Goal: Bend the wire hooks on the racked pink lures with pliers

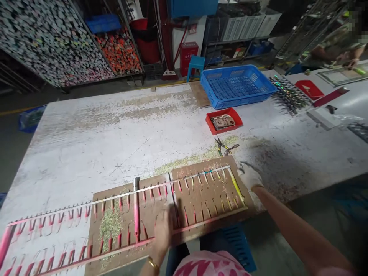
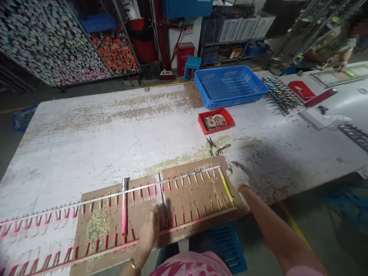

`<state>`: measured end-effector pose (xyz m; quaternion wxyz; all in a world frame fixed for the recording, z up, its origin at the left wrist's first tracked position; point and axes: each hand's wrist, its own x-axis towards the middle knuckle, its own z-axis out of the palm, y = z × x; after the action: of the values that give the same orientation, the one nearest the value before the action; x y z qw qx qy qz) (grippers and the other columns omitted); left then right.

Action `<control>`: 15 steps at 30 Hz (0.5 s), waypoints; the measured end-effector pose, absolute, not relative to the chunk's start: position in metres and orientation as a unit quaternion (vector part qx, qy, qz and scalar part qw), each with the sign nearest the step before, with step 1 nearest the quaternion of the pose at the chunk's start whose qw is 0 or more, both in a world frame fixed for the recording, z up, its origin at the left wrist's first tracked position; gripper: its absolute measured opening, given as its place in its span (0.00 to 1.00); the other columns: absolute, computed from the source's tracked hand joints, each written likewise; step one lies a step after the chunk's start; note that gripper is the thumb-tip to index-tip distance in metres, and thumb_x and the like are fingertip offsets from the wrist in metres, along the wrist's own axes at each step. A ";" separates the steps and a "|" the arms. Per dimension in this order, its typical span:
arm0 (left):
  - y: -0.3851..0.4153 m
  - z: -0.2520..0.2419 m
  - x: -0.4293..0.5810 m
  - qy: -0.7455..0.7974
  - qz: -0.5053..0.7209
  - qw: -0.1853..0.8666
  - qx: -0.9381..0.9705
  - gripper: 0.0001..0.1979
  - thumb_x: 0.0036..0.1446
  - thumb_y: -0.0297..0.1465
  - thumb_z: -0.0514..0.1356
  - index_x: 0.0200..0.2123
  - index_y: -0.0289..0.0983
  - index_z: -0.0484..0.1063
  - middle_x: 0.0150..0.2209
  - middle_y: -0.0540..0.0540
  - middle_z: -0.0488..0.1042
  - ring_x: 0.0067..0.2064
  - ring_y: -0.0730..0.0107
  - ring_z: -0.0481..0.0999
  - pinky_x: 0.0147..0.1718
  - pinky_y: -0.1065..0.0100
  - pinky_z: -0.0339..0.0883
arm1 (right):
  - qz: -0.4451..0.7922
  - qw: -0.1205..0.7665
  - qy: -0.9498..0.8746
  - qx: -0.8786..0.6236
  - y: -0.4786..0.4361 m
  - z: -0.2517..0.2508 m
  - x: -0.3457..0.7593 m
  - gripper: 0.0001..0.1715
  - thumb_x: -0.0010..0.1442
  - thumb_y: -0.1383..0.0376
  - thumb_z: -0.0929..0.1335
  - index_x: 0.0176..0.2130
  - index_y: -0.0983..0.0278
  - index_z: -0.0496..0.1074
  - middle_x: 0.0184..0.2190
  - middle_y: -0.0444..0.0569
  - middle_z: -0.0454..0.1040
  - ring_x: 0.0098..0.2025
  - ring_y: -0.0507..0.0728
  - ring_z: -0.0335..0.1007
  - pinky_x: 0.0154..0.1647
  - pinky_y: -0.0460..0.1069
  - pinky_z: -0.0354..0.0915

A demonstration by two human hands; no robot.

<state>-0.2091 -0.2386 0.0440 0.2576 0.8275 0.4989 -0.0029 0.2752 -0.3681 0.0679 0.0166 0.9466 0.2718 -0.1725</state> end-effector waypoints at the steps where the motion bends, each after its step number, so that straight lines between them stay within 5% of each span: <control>1: -0.258 0.039 -0.198 0.461 0.034 0.277 0.842 0.25 0.72 0.36 0.44 0.63 0.40 0.71 0.53 0.38 0.80 0.51 0.53 0.83 0.50 0.52 0.78 | -0.170 0.034 0.276 0.945 -0.354 0.066 0.293 0.34 0.65 0.57 0.64 0.67 0.62 0.69 0.52 0.62 0.78 0.52 0.64 0.74 0.54 0.55 0.67; 3: -0.289 0.032 -0.177 0.432 0.087 0.284 0.852 0.22 0.71 0.36 0.48 0.61 0.48 0.73 0.57 0.39 0.78 0.56 0.54 0.81 0.54 0.53 0.77 | -0.164 0.066 0.284 0.942 -0.331 0.059 0.322 0.36 0.65 0.58 0.64 0.69 0.64 0.66 0.54 0.65 0.76 0.52 0.66 0.73 0.53 0.56 0.66; 10: -0.322 0.001 -0.131 0.392 0.186 0.226 0.872 0.20 0.66 0.28 0.56 0.60 0.43 0.72 0.58 0.38 0.77 0.59 0.55 0.77 0.60 0.49 0.73 | -0.088 0.112 0.359 0.922 -0.291 0.021 0.377 0.36 0.66 0.61 0.63 0.70 0.63 0.62 0.64 0.66 0.66 0.65 0.70 0.59 0.60 0.59 0.58; 15: -0.328 -0.012 -0.125 0.406 0.228 0.209 0.860 0.18 0.66 0.29 0.58 0.59 0.41 0.72 0.57 0.37 0.76 0.62 0.53 0.74 0.64 0.45 0.67 | -0.063 0.147 0.392 0.906 -0.287 0.008 0.391 0.29 0.66 0.67 0.60 0.64 0.65 0.70 0.59 0.65 0.68 0.55 0.64 0.66 0.52 0.55 0.60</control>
<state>-0.1255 -0.3276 -0.0124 0.2091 0.8601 0.4059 0.2277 0.3914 -0.2865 0.0077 0.1468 0.9061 0.3919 -0.0627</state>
